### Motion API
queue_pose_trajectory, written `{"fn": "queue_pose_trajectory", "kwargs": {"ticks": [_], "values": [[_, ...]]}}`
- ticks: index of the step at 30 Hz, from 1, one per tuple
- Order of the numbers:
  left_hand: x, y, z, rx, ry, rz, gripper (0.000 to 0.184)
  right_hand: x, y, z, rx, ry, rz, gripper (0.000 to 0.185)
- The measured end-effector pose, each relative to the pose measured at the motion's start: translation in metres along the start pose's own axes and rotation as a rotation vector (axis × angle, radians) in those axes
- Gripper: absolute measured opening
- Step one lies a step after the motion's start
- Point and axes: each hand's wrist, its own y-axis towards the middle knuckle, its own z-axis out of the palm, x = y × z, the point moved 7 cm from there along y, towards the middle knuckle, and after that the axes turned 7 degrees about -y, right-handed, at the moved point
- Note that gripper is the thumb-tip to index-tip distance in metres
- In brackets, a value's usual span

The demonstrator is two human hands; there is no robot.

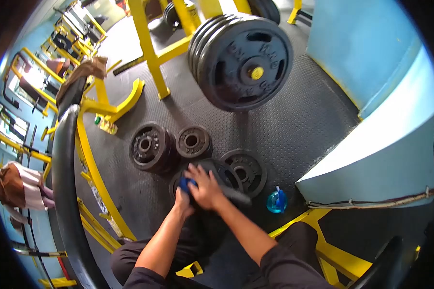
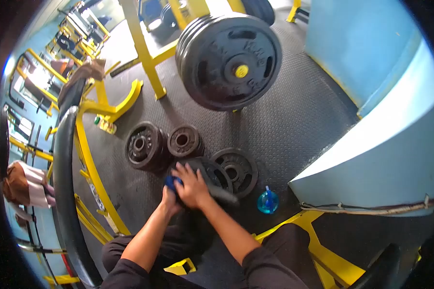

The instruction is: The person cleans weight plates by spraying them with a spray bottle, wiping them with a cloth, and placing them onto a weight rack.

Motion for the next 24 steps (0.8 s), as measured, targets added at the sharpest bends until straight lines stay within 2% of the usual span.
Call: {"fn": "queue_pose_trajectory", "kwargs": {"ticks": [1, 3, 5, 6, 8, 13, 16, 17, 19, 21, 23, 24], "values": [[0.001, 0.005, -0.001, -0.035, 0.09, -0.009, 0.062, -0.013, 0.018, 0.003, 0.015, -0.003, 0.067, 0.05], [-0.003, 0.011, -0.006, -0.067, 0.108, 0.058, 0.056, -0.048, 0.039, 0.017, 0.051, 0.034, 0.251, 0.055], [-0.005, 0.012, -0.015, -0.202, 0.113, 0.071, 0.043, -0.075, 0.042, 0.02, 0.111, 0.002, 0.391, 0.061], [-0.004, 0.012, -0.02, -0.266, 0.114, 0.076, 0.043, -0.083, 0.037, 0.021, 0.117, -0.001, 0.395, 0.061], [-0.003, 0.013, -0.025, -0.31, 0.138, 0.064, 0.043, -0.108, 0.017, 0.021, 0.148, -0.045, 0.576, 0.066], [-0.007, 0.003, -0.016, -0.422, 0.212, 0.134, 0.045, -0.113, -0.087, 0.013, 0.17, -0.043, 0.742, 0.073], [-0.003, 0.002, -0.005, -0.406, 0.259, 0.15, 0.047, -0.12, -0.107, 0.02, 0.098, 0.136, 0.866, 0.074], [-0.003, 0.001, -0.005, -0.403, 0.293, 0.19, 0.047, -0.132, -0.098, 0.028, 0.089, 0.137, 0.866, 0.074], [-0.006, 0.0, -0.002, -0.399, 0.343, 0.232, 0.048, -0.136, -0.063, 0.019, -0.034, 0.054, 0.75, 0.071], [-0.004, 0.0, 0.0, -0.427, 0.36, 0.248, 0.048, -0.129, -0.021, 0.012, -0.063, 0.088, 0.602, 0.071], [-0.001, 0.007, -0.01, -0.421, 0.373, 0.236, 0.052, -0.095, 0.012, 0.012, -0.036, 0.047, 0.418, 0.072], [0.001, 0.008, -0.013, -0.436, 0.384, 0.212, 0.055, -0.078, 0.013, 0.012, -0.026, 0.045, 0.413, 0.072]]}}
